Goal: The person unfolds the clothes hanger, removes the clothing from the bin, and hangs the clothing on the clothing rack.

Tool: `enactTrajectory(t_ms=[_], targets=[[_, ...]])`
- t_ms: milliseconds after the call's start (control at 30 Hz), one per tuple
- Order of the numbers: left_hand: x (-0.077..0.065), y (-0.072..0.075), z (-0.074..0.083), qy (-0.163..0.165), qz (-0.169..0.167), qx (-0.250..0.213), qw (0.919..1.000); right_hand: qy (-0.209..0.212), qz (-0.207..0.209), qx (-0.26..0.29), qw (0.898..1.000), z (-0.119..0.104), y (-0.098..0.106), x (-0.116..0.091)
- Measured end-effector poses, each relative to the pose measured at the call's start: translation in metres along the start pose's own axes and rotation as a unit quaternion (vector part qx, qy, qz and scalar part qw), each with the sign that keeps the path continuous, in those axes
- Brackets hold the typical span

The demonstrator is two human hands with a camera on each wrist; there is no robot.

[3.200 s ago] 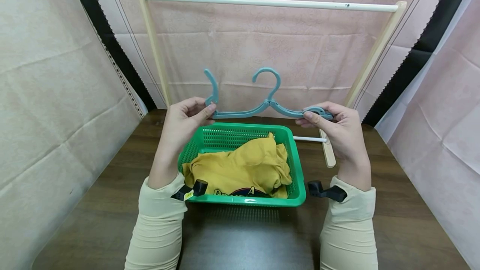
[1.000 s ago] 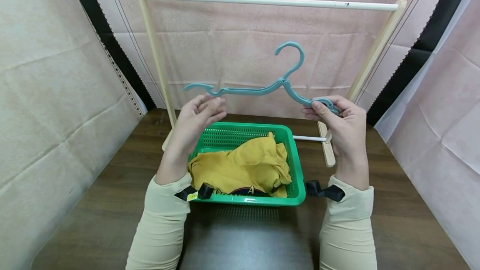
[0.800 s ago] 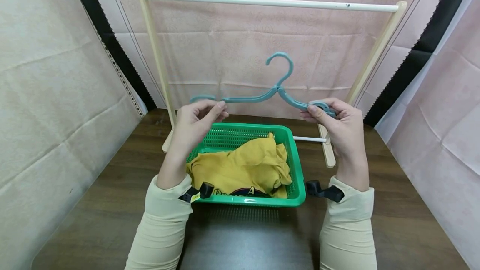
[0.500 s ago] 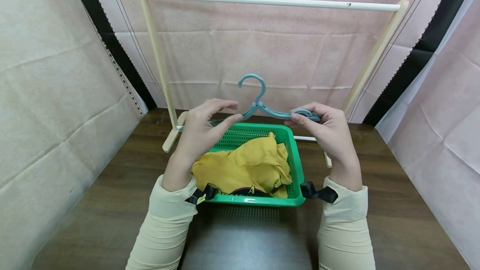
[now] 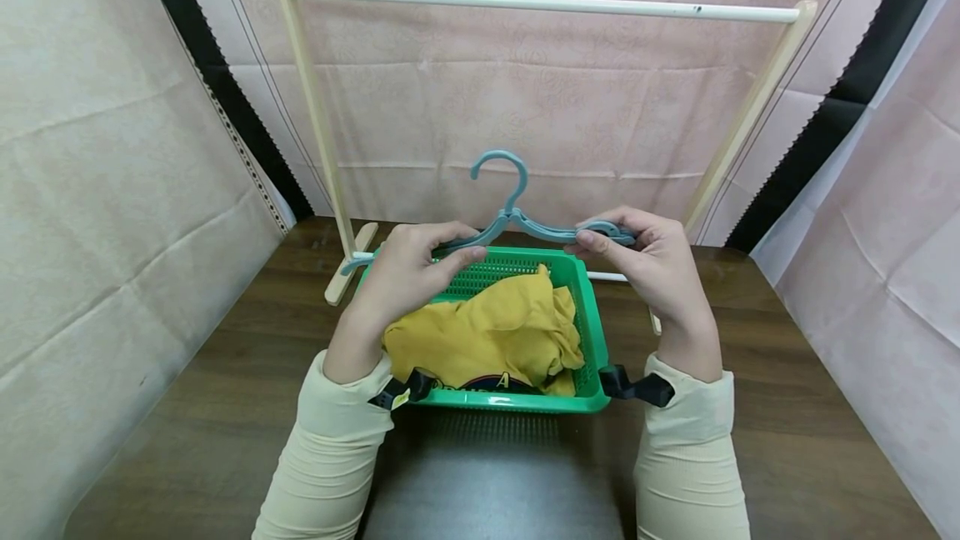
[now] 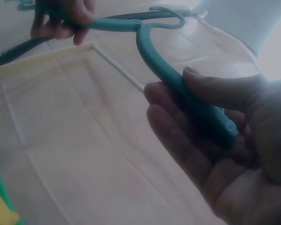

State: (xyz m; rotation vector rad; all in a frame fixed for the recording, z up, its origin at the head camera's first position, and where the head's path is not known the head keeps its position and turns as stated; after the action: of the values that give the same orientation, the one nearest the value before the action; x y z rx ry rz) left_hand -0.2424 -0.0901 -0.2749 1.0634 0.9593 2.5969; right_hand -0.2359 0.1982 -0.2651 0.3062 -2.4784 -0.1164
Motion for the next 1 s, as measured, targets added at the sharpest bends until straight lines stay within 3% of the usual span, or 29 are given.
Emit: enactTrajectory(t_ms=[367, 833, 1000], targets=[[-0.0003, -0.0001, -0.0003, 0.016, -0.004, -0.022, 0.9996, -0.005, 0.001, -0.02, 1.0, 0.0006, 0.003, -0.0012], [-0.0004, 0.0002, -0.0004, 0.038, -0.011, -0.025, 0.9989, 0.032, 0.022, -0.034, 0.999, -0.0004, 0.0082, -0.0016], [-0.0004, 0.0002, 0.0004, 0.047, -0.019, -0.019, 0.9986, 0.042, 0.027, -0.015, 0.999, -0.0001, 0.0085, -0.0014]])
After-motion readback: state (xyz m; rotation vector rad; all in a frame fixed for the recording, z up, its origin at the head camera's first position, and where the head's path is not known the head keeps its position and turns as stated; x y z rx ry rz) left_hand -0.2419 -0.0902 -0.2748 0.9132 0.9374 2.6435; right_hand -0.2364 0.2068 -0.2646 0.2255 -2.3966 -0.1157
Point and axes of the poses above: each hand's wrist, its own x-axis towards the middle knuckle, its own y-axis out of the back of the hand, z = x × y, the point moved 2 cm from there along x, towards the middle knuckle
